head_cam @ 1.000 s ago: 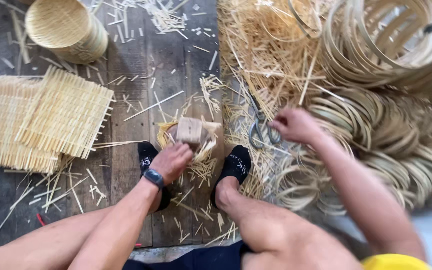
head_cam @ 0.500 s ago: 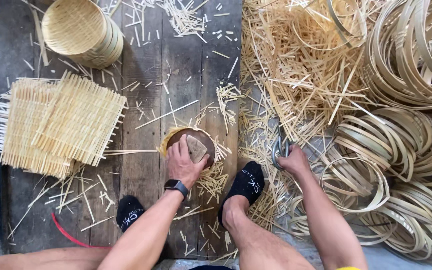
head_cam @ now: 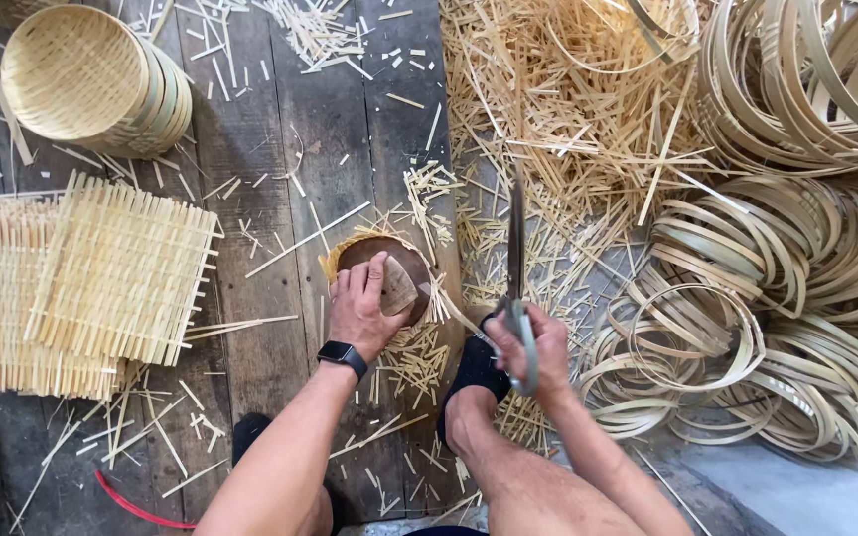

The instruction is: The person sits on the floor and repeatedly assembles small bamboo baskets. They place a woven bamboo mat over a circular mold, add a bamboo ring, fold the mat around the ring, and trim the excess with shears. The process is repeated multiple times, producing a stack of finished baskets.

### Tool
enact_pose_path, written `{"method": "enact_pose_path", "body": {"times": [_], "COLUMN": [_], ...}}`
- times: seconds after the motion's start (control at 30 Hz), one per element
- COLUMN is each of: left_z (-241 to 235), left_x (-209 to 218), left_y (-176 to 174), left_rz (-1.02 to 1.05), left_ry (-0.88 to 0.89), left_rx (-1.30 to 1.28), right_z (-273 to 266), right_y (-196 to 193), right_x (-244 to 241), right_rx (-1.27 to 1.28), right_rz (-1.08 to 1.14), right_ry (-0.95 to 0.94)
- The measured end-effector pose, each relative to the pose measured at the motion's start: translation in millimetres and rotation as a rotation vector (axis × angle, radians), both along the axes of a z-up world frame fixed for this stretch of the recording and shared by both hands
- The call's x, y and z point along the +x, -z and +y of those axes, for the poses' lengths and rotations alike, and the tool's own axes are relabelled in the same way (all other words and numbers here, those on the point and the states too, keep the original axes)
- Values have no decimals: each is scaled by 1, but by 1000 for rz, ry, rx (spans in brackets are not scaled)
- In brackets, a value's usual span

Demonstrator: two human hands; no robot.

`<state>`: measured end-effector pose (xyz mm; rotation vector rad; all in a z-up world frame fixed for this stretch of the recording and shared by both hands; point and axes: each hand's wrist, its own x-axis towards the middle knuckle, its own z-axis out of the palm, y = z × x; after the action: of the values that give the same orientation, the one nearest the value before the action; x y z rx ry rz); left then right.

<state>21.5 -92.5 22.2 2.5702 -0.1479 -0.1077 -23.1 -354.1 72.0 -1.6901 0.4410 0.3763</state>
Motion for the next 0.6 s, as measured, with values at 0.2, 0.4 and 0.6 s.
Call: {"method": "enact_pose_path", "body": {"times": [0.2, 0.4, 0.6], "left_z": [1, 10, -11], "left_x": [1, 4, -17], "left_y": [-3, -4, -5], "left_rz": [30, 4, -55], "left_ry": [-6, 139, -173], "left_rx": [-13, -16, -174], "right_z": [47, 9, -24], "right_y": [5, 8, 13], "right_x": [29, 36, 39], "right_rx": [-79, -207, -903], "right_rz": [540, 314, -81], "right_ry": [-272, -249, -622]}}
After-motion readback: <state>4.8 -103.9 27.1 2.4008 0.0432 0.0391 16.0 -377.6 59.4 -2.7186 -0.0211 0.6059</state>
